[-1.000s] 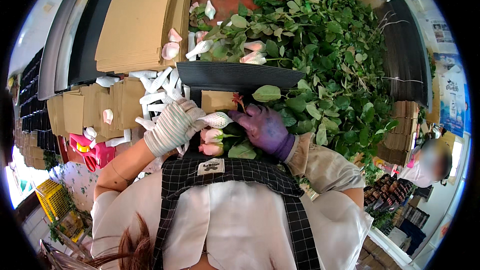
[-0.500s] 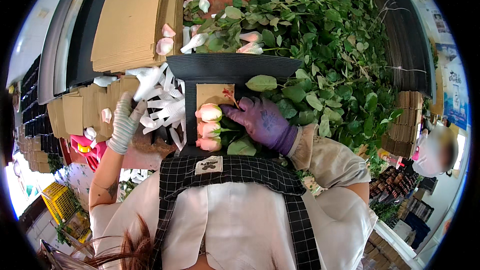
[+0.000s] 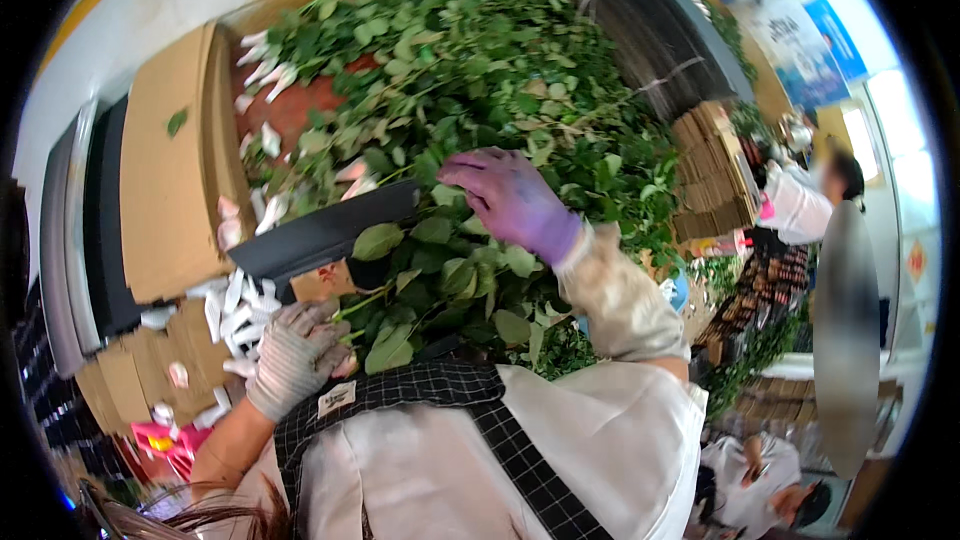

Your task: The person places several roses into a black protective sleeve, inserts a small cardboard support, and then uses a handheld tape dispenser to seal the sleeve.

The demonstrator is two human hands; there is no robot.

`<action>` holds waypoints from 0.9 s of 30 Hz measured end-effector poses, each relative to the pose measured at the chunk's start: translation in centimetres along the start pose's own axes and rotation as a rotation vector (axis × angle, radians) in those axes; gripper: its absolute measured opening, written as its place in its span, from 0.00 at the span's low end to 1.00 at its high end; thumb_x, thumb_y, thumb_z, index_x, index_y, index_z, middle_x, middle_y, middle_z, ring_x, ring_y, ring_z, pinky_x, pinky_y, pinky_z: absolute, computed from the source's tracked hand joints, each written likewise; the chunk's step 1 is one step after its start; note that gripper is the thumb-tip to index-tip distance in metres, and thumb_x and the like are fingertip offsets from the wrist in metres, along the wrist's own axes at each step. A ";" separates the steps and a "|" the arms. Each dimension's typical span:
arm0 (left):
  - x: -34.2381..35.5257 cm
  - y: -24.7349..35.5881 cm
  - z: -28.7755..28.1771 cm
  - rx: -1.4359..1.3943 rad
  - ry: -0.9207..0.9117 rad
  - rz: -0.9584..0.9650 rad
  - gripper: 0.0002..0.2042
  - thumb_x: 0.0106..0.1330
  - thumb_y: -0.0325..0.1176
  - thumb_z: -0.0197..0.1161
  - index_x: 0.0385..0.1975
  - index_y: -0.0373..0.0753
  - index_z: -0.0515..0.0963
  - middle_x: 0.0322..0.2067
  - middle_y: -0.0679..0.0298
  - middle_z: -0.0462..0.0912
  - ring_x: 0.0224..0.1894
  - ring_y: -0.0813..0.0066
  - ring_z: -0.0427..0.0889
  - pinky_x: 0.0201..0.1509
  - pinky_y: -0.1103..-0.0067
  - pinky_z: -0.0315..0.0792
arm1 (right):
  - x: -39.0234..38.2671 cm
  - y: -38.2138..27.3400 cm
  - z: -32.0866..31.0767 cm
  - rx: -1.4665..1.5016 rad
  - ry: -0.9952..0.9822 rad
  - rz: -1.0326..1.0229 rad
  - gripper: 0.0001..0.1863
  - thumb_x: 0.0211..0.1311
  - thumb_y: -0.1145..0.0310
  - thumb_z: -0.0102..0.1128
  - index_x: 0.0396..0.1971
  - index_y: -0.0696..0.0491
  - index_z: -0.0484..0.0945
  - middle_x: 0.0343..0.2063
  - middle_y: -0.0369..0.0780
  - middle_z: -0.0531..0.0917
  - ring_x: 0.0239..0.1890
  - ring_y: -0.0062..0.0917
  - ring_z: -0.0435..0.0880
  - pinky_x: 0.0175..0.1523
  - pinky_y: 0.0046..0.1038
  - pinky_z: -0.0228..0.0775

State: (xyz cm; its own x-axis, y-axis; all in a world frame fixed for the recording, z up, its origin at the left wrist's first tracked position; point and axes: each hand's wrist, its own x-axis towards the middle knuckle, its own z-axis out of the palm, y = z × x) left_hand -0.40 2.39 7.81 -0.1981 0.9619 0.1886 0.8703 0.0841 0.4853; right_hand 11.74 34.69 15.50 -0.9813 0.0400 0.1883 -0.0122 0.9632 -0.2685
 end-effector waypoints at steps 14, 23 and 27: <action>-0.2 -0.1 0.6 -0.030 0.137 0.073 0.14 0.44 0.31 0.68 0.34 0.41 0.81 0.41 0.56 0.79 0.43 0.54 0.77 0.48 0.65 0.69 | -0.9 2.7 -2.1 -0.353 -0.544 -0.049 0.08 0.43 0.72 0.56 0.28 0.50 0.78 0.33 0.39 0.79 0.39 0.37 0.78 0.43 0.37 0.71; -0.2 -0.4 0.8 0.010 0.090 0.078 0.14 0.49 0.35 0.66 0.37 0.43 0.81 0.43 0.57 0.78 0.45 0.56 0.76 0.51 0.65 0.67 | -4.3 9.9 -0.9 -0.567 -0.362 0.151 0.15 0.45 0.76 0.58 0.36 0.44 0.80 0.44 0.33 0.79 0.50 0.31 0.76 0.53 0.30 0.69; -0.7 -0.5 0.7 0.029 0.052 0.063 0.15 0.49 0.35 0.67 0.38 0.44 0.80 0.44 0.56 0.78 0.46 0.56 0.75 0.50 0.64 0.67 | -3.4 12.2 1.7 -0.495 -0.431 0.162 0.14 0.40 0.71 0.61 0.32 0.46 0.81 0.42 0.36 0.78 0.48 0.33 0.75 0.50 0.33 0.69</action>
State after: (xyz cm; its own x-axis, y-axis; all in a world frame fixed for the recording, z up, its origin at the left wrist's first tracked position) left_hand -0.40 1.83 6.83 -0.1651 0.9507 0.2626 0.8945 0.0322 0.4460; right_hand 14.62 45.86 9.97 -0.9535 0.1832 -0.2393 0.1300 0.9664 0.2219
